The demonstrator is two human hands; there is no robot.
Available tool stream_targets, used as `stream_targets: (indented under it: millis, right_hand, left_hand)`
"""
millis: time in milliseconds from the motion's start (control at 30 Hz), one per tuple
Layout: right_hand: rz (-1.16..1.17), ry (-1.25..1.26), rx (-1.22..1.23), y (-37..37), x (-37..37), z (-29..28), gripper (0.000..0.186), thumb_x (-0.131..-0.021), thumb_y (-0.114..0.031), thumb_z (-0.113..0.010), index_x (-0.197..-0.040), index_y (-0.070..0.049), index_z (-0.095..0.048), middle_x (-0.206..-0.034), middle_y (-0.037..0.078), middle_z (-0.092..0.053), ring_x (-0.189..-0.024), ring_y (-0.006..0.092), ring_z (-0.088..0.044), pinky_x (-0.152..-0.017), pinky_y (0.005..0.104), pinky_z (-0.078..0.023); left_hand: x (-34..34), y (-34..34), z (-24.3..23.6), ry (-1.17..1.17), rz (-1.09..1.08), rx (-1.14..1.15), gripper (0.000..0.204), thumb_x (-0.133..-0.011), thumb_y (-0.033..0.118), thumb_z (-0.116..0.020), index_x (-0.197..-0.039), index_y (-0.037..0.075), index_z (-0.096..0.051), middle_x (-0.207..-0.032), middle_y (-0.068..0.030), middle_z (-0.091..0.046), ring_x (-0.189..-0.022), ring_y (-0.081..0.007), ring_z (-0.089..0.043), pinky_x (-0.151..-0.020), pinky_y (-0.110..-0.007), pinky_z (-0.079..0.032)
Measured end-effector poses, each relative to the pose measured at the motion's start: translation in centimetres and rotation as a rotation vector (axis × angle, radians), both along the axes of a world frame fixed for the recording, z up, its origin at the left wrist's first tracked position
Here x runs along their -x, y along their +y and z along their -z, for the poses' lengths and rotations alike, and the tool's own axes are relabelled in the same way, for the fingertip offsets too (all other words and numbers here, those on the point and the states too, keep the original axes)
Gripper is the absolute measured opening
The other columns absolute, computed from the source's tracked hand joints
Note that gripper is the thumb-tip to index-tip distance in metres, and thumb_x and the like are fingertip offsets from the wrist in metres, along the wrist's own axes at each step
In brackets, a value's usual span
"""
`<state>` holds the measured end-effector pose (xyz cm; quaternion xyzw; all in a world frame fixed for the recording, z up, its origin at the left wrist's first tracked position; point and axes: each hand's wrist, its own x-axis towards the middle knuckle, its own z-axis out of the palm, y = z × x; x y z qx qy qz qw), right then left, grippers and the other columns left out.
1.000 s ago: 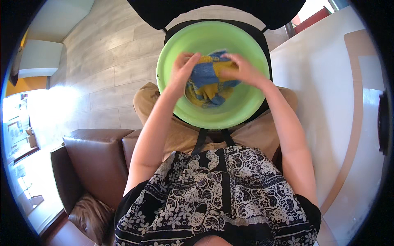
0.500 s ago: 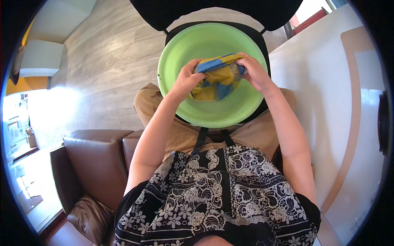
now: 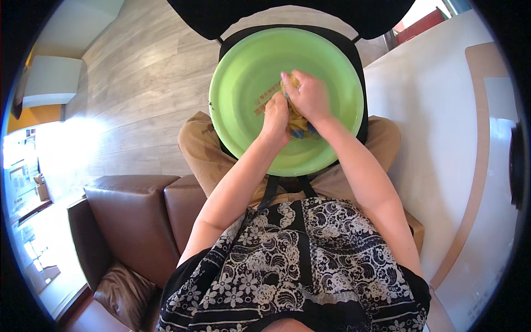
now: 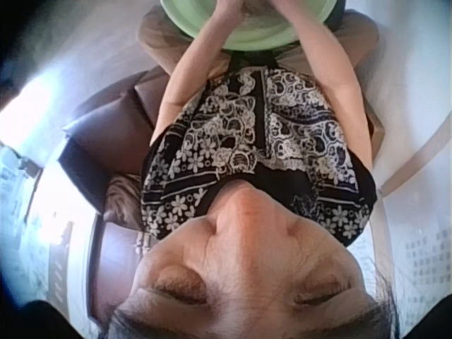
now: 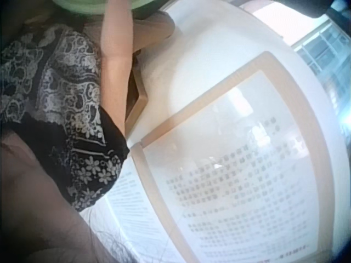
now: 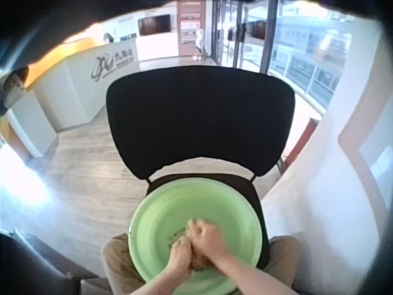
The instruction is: The person wrings out a cloth by hand over a plastic basin.
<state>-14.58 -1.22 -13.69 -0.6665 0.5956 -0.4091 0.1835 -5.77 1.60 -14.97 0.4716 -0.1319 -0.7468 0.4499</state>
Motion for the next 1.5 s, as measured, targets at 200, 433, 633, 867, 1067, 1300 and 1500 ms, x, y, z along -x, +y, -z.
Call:
stream_targets:
  millis: [200, 433, 633, 867, 1067, 1300, 1500]
  right_hand:
    - [-0.260, -0.018, 0.126, 3.4, -2.8, -1.4, 0.026, -0.085, -0.025, -0.060, -0.068, -0.005, -0.055, -0.063, 0.015, -0.055, -0.060, 0.0316, -0.055, -0.057, 0.0360, -0.045]
    - [-0.072, 0.016, -0.097, 0.5, 0.0, 1.0, 0.032, -0.086, -0.028, -0.056, -0.066, -0.004, -0.053, -0.064, 0.016, -0.056, -0.057, 0.0334, -0.055, -0.052, 0.0399, -0.044]
    - [-0.051, -0.299, -0.303, 0.8, -0.2, 1.1, 0.038, -0.088, -0.038, -0.052, -0.076, -0.002, -0.058, -0.067, 0.020, -0.058, -0.061, 0.0358, -0.056, -0.058, 0.0392, -0.045]
    - [-0.193, -0.542, -0.750, -1.0, 5.7, 1.1, 0.064, -0.087, -0.053, -0.048, -0.124, -0.001, -0.046, -0.122, 0.016, -0.051, -0.111, 0.0247, -0.050, -0.094, 0.0328, -0.038]
    - [-0.539, -0.275, -0.854, 2.0, 7.4, -1.0, 0.084, -0.072, -0.037, -0.071, -0.138, -0.003, -0.031, -0.131, 0.014, -0.045, -0.120, 0.0216, -0.044, -0.104, 0.0303, -0.031]
    - [-0.571, 0.159, -0.479, 3.1, 7.8, -0.2, 0.084, -0.063, -0.021, -0.076, -0.135, -0.010, -0.035, -0.122, 0.019, -0.052, -0.115, 0.0315, -0.049, -0.096, 0.0368, -0.040]
    - [-0.354, 0.251, -0.736, 3.0, 7.5, -4.5, 0.058, -0.068, -0.024, -0.075, -0.121, -0.011, -0.053, -0.106, 0.016, -0.062, -0.098, 0.0260, -0.060, -0.085, 0.0345, -0.046]
  left_hand:
    - [-1.2, 1.1, 0.7, 0.287, -0.165, 0.061, 0.028, -0.095, 0.028, -0.038, -0.103, 0.004, -0.049, -0.092, -0.0087, -0.056, -0.085, -0.0205, -0.058, -0.072, -0.033, -0.049]
    - [-1.0, 0.7, -0.3, -0.069, 0.023, 0.050, 0.026, -0.096, 0.024, -0.036, -0.098, 0.003, -0.052, -0.088, -0.0052, -0.057, -0.079, -0.0151, -0.058, -0.067, -0.032, -0.049]
    - [-0.4, 1.7, -0.8, -0.169, -0.038, 0.101, 0.028, -0.096, 0.026, -0.040, -0.098, 0.003, -0.055, -0.088, -0.0042, -0.058, -0.081, -0.0149, -0.056, -0.073, -0.030, -0.048]
    - [-2.8, 0.6, -4.1, -0.424, 0.096, 0.274, 0.036, -0.095, 0.035, -0.047, -0.104, 0.001, -0.057, -0.089, -0.0029, -0.059, -0.083, -0.0102, -0.052, -0.077, -0.024, -0.042]
    - [-8.7, -1.0, -3.3, -0.396, 0.118, 0.440, 0.051, -0.090, 0.039, -0.055, -0.122, 0.000, -0.045, -0.102, -0.0084, -0.061, -0.096, -0.0158, -0.056, -0.085, -0.027, -0.043]
    - [-8.4, -0.9, -6.5, -0.487, 0.443, 0.579, 0.071, -0.078, 0.020, -0.072, -0.136, 0.004, -0.032, -0.109, -0.0145, -0.057, -0.097, -0.0173, -0.058, -0.084, -0.029, -0.047]
    - [-7.2, 1.0, -4.6, -1.241, 0.772, 0.819, 0.087, -0.065, 0.034, -0.079, -0.137, 0.014, -0.035, -0.117, -0.0137, -0.055, -0.099, -0.0263, -0.060, -0.085, -0.035, -0.049]
